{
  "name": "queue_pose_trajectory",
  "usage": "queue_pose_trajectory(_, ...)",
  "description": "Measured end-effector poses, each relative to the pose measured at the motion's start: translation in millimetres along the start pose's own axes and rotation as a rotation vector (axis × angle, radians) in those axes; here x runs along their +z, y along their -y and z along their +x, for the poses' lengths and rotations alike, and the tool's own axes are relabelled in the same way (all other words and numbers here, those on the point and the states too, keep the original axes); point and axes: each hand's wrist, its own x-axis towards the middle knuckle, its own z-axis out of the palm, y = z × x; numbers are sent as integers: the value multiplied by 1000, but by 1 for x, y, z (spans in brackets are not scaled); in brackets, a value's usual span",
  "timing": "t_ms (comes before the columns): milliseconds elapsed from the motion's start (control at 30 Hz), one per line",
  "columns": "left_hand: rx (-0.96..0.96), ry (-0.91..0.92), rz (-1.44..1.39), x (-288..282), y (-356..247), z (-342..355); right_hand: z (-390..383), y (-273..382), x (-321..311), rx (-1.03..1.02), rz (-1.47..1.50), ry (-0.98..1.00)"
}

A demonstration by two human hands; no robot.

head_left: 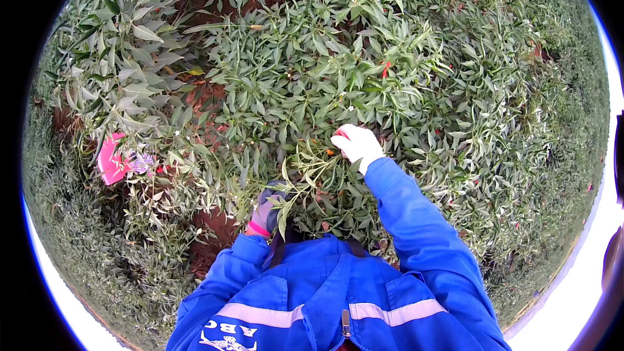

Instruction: The person picks red chili peppers from green plants in an outdoor field. They use their gloved hands to pluck the peppers and place them into a blue bucket on the ground.

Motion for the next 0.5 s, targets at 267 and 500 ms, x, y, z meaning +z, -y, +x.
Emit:
queue_pose_trajectory(267, -46, -26, -150, 18, -37, 3, 1, -22, 8, 279, 716, 173)
queue_pose_trajectory(500, -22, -49, -26, 4, -17, 1, -10, -51, 19, 420, 1107, 196)
